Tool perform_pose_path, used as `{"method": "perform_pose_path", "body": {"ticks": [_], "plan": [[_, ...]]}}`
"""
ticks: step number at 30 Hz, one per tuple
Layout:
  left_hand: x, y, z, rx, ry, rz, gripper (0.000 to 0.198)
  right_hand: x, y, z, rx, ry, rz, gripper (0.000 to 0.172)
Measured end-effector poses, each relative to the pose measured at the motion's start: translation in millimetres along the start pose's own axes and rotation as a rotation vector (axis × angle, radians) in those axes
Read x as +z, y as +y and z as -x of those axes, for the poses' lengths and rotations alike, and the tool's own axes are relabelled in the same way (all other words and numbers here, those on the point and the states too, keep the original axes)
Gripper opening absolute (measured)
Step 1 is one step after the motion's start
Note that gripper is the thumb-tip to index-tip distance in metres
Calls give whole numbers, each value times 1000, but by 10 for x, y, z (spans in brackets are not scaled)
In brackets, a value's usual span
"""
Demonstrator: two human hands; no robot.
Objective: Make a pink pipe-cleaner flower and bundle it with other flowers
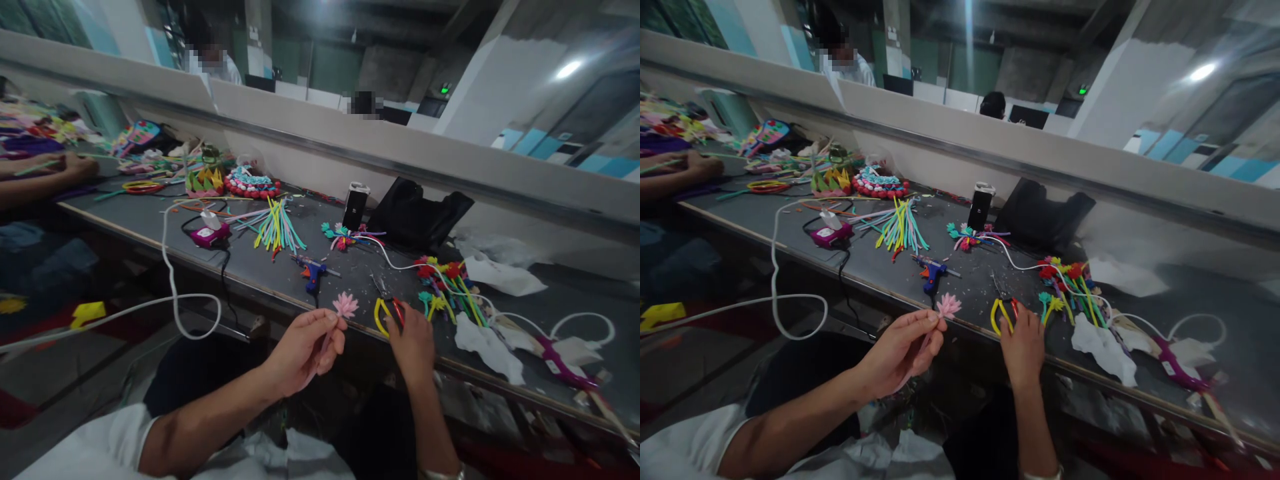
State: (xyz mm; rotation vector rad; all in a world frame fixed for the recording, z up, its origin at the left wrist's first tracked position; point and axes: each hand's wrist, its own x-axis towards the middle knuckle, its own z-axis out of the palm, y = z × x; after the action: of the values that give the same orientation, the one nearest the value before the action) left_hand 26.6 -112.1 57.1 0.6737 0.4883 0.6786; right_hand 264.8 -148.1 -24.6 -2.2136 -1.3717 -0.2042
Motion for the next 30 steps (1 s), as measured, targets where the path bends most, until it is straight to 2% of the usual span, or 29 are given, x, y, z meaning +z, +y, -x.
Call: {"method": "perform_pose_path", "body": {"ticks": [3, 8, 13, 18, 20, 21, 23, 25, 30], "plan": [[33, 23, 19, 26, 1, -38, 18, 170, 138, -160, 10, -115, -1, 45], [44, 56, 30, 70, 28, -89, 20, 204, 143, -329, 97, -215, -77, 49], [-17, 66, -6, 171, 187, -112, 18, 116, 105, -316, 270, -246, -263, 46], [-37, 60, -31, 84, 253, -46, 19, -146, -96, 23, 276, -275, -654, 43], [-29, 53, -43, 75, 240, -35, 19, -241, -271, 222, 320, -206, -1136, 52], [-22, 49, -50, 80, 231, -32, 19, -272, -365, 321, 336, -189, -1245, 56], [-2, 46, -61, 92, 218, -34, 20, -297, -539, 504, 328, -162, -1289, 59], [23, 44, -64, 98, 212, -40, 21, -271, -664, 661, 276, -100, -1186, 60], [77, 23, -38, 78, 204, -65, 23, -119, -744, 902, 63, -9, -1010, 50]]}}
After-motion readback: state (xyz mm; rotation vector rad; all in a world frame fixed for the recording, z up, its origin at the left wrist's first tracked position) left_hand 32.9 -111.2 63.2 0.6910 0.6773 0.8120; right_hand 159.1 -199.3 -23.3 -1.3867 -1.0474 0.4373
